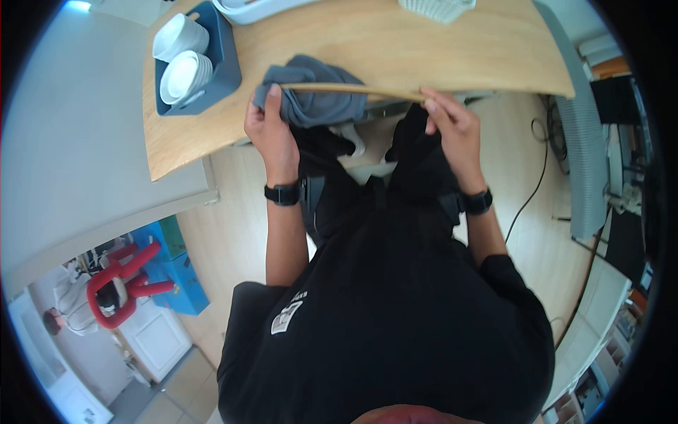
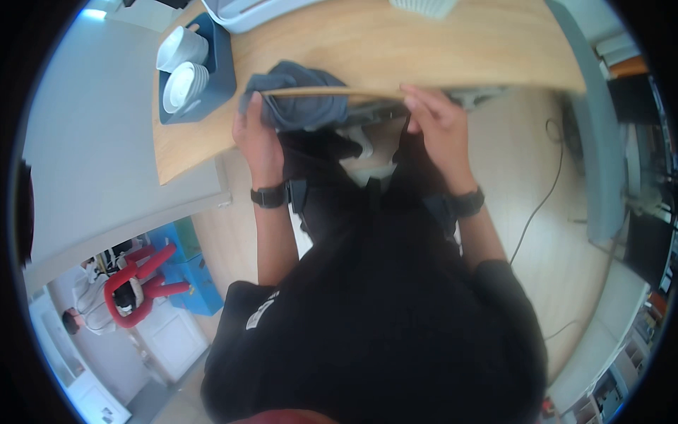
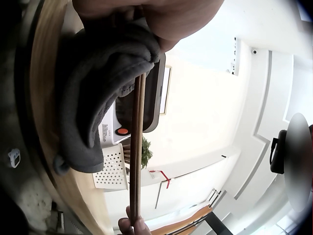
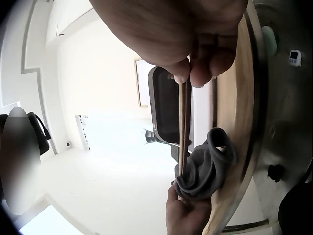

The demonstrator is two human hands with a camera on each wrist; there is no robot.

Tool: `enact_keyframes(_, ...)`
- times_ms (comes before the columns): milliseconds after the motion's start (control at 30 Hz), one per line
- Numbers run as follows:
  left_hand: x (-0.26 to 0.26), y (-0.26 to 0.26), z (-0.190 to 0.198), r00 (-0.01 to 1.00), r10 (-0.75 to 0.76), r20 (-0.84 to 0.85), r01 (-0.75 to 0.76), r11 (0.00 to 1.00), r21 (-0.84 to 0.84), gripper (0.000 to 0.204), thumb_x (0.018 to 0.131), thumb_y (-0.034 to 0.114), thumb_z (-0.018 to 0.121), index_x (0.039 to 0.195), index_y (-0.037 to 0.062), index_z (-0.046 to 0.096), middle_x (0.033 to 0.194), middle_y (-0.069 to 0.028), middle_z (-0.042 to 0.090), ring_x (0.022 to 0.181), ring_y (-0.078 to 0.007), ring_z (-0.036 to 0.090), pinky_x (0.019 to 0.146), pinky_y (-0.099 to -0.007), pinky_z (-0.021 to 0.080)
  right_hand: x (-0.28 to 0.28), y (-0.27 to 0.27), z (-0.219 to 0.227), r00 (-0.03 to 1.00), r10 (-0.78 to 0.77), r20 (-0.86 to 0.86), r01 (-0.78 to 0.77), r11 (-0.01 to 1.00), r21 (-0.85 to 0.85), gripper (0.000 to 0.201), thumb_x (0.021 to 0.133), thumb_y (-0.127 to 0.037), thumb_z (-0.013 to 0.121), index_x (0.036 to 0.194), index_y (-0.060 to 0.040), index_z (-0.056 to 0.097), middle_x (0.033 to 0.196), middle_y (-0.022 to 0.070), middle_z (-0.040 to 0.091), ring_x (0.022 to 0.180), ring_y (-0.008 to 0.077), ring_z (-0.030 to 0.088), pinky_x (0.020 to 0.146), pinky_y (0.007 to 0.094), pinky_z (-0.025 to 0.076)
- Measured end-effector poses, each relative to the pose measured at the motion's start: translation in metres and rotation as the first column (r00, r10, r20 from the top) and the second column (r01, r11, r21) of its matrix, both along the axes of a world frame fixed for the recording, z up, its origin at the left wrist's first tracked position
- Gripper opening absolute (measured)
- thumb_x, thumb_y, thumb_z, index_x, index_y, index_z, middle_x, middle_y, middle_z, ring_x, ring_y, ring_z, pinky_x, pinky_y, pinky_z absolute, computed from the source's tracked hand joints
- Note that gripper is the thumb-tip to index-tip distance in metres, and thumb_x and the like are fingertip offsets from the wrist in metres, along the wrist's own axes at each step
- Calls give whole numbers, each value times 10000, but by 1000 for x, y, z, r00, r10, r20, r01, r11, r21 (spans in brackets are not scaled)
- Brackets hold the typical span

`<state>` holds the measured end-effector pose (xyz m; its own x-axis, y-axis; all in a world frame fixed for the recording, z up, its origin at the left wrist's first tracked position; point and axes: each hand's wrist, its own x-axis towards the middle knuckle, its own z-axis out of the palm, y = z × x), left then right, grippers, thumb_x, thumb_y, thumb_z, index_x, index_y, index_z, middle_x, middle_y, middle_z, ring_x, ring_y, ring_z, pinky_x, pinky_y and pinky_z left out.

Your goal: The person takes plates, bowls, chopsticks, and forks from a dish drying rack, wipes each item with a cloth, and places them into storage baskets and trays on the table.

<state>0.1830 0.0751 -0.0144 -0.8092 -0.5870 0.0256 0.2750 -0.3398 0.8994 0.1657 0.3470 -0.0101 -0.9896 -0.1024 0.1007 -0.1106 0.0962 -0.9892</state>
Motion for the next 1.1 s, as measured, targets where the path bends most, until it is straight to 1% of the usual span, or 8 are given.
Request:
enact_keyframes(133,-4,4,3,999,36,-4,-36,999,0,209,936,92,648,1102,-37,644,986,-37,675,873,-63,600,797,-213,473,-1,4,2,979,-25,201,51,991,-124,288,942,-126,637,1185,27,665,918,96,698,633,68,538,606,208,458)
enact_keyframes(200,-5,8,6,999,5,36,-3,998,-57,254,925,94,666,1134,-47,641,981,-45,677,861,-62,603,776,-206,477,-7,7,2,989,-22,143,41,991,-130,308,940,-126,645,1197,43,652,930,106,704,626,67,536,605,199,453)
enact_keyframes(300,-6,13,6,999,-19,47,21,999,-48,289,911,95,687,1153,-56,639,975,-47,676,842,-64,605,756,-200,484,-9,6,11,966,-170,195,210,956,-207,327,919,-115,679,1202,47,649,867,75,698,616,58,533,592,194,447)
enact_keyframes(433,-9,23,4,999,-24,43,27,997,-68,292,906,95,694,1144,-65,643,966,-46,676,849,-64,602,770,-201,486,-14,4,17,946,-320,59,324,944,-71,338,900,-124,708,1193,37,659,744,29,651,584,54,532,566,199,443)
enact_keyframes(700,-12,26,5,999,-16,35,18,997,-77,320,900,98,702,1160,-76,634,975,-50,681,856,-74,606,777,-209,490,-18,8,22,959,-285,4,285,959,-13,327,920,-159,692,1186,30,665,662,28,632,593,65,558,591,203,445)
enact_keyframes(867,-13,19,11,999,-40,10,41,993,-108,321,898,82,699,1171,-74,639,1001,-58,686,885,-77,612,803,-217,496,-28,17,19,977,-157,147,190,949,-251,376,935,-185,673,1212,63,621,861,85,680,630,80,553,596,210,446)
enact_keyframes(1000,-18,-5,13,998,27,-54,-28,999,-31,323,893,76,703,1171,-76,641,1005,-62,689,886,-78,617,801,-218,501,-48,29,32,978,-126,168,174,933,-315,407,936,-183,670,1244,69,585,996,112,677,653,81,543,614,210,448)
enact_keyframes(1100,-30,-34,-5,992,113,-64,-120,985,-122,317,888,66,703,1164,-77,642,1008,-64,692,874,-88,631,784,-223,513,-71,34,50,984,-148,103,172,940,-294,410,937,-192,671,1243,65,579,1050,118,662,686,77,530,631,207,447)
